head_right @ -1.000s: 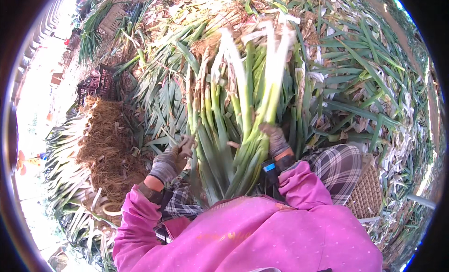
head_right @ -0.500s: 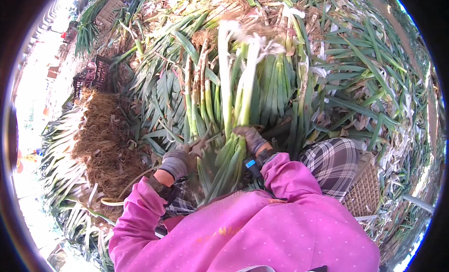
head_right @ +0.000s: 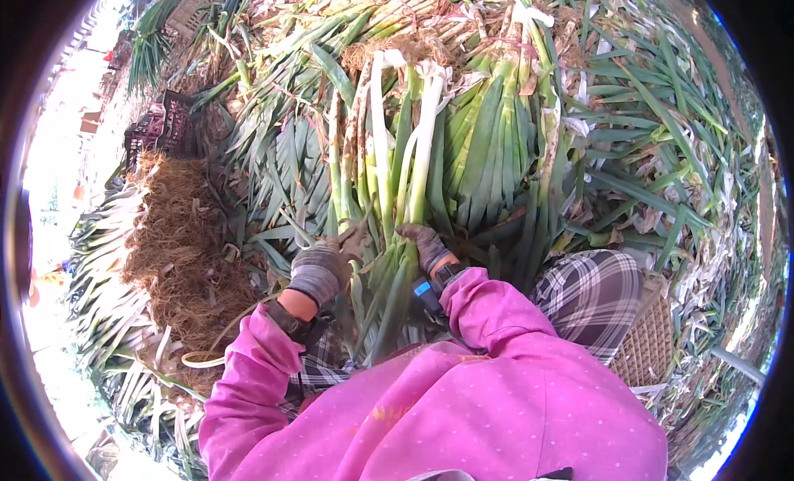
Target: The person pulls leeks from a pile, peels away the outer layers, and trims the roots and tops with a knife. They gather the cleaned leeks into a bunch and place them onto a separate pile.
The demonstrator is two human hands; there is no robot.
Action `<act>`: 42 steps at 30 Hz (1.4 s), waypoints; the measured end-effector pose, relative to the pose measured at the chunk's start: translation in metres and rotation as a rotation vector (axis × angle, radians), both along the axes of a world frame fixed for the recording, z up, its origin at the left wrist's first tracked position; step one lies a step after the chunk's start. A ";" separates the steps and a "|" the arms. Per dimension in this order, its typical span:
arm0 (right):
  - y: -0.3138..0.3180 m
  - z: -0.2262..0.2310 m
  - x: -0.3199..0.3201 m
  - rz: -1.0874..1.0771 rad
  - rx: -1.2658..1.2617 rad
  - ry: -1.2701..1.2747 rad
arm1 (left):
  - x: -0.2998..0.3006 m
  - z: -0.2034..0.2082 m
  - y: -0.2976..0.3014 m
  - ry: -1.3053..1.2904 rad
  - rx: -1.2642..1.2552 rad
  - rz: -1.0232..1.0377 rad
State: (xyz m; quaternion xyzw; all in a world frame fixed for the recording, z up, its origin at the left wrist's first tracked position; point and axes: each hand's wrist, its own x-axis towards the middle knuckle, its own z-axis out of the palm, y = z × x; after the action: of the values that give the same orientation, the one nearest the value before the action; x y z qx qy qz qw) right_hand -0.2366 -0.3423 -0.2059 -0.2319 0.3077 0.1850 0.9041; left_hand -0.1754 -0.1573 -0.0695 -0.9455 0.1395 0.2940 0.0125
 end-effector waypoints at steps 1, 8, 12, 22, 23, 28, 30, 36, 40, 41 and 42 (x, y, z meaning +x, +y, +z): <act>-0.002 -0.005 -0.002 -0.033 0.017 -0.007 | 0.002 -0.006 -0.003 -0.090 -0.005 -0.061; -0.011 -0.007 -0.014 -0.057 0.027 0.020 | 0.074 -0.013 -0.023 -0.240 -0.157 -0.092; -0.015 0.002 -0.012 0.017 0.015 0.040 | 0.120 -0.003 -0.050 -0.185 -0.183 -0.044; -0.002 -0.017 0.001 -0.008 -0.179 -0.016 | 0.228 -0.102 -0.077 -0.341 -0.259 -0.143; 0.001 -0.029 0.002 -0.004 -0.179 -0.019 | 0.236 -0.102 -0.079 -0.370 -0.342 -0.174; 0.005 -0.030 0.020 0.130 -0.204 -0.129 | 0.240 -0.078 -0.060 -0.458 -0.361 -0.405; 0.001 -0.024 0.031 0.180 -0.191 -0.129 | 0.219 -0.047 -0.064 -0.317 -0.096 -0.311; -0.004 -0.007 0.054 0.328 -0.157 -0.065 | 0.119 0.042 -0.007 0.106 -0.024 -0.072; -0.016 -0.017 0.055 0.292 0.102 -0.116 | 0.066 0.049 0.031 -0.061 -0.272 0.007; -0.016 -0.026 0.055 0.270 0.038 -0.065 | 0.060 0.049 0.035 -0.060 -0.270 0.007; -0.013 -0.025 0.055 0.281 0.044 -0.067 | 0.056 0.048 0.045 0.001 -0.230 -0.002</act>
State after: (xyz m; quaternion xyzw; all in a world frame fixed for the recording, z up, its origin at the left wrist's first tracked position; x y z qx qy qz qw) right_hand -0.1814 -0.3556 -0.2307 -0.2588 0.2375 0.3087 0.8839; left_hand -0.1195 -0.1120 -0.0212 -0.9405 0.1732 0.2763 -0.0960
